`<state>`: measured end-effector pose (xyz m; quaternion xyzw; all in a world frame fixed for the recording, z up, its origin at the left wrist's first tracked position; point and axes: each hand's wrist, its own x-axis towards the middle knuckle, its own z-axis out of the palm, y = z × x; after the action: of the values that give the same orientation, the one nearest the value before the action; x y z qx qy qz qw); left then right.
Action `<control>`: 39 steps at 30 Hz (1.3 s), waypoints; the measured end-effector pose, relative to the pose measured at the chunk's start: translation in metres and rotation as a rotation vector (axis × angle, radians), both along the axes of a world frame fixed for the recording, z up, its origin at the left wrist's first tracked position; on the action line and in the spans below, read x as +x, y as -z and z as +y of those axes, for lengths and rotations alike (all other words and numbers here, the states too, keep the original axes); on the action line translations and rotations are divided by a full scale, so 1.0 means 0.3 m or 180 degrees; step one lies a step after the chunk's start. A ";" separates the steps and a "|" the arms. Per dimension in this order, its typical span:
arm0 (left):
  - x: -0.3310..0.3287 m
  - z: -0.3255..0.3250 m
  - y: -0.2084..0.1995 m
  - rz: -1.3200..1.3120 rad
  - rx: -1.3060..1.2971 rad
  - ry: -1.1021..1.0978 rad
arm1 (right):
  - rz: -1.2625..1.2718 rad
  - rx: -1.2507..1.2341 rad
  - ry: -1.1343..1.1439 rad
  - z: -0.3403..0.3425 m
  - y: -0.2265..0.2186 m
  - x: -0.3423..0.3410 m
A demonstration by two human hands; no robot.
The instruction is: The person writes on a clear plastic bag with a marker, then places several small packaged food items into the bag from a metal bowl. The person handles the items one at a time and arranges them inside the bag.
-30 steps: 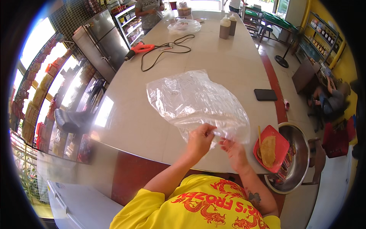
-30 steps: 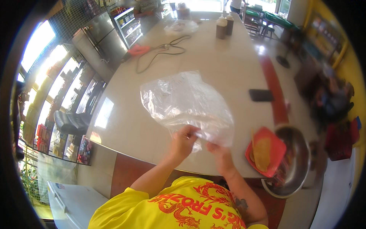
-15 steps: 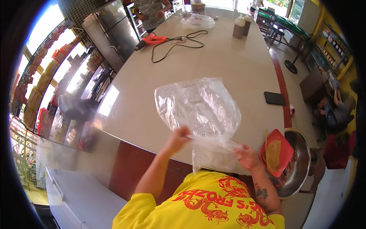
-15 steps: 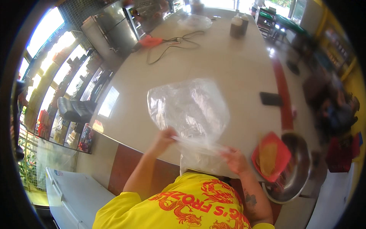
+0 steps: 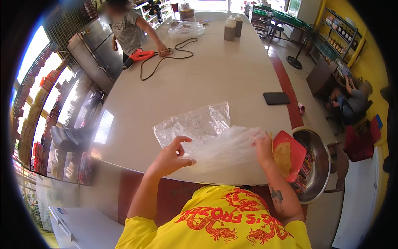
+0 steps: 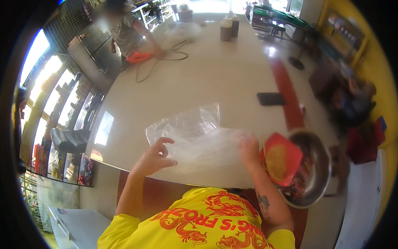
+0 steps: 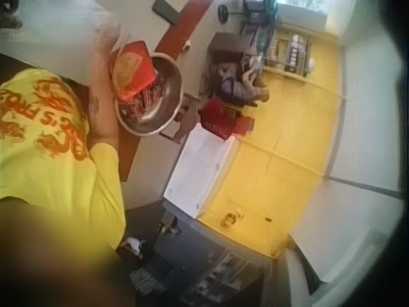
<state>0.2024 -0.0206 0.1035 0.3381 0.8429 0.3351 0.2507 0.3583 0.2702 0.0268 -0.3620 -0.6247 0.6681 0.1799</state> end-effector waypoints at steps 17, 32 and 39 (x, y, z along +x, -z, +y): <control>-0.101 -0.077 0.087 -0.0430 0.0242 -0.0402 | 0.1397 -0.0699 -0.0611 0.166 0.037 -0.046; -0.083 -0.220 0.017 -0.0036 0.0046 -0.1076 | 0.1491 -0.2778 -0.1722 0.102 -0.121 -0.154; -0.145 -0.276 0.038 -0.3597 0.4001 -0.0958 | 0.0008 0.1250 -0.2363 0.007 -0.185 -0.147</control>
<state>0.1590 -0.1034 0.0922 0.0811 0.2853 0.8878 0.3519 0.3142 0.2724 0.0822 -0.0703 -0.8280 0.5562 -0.0067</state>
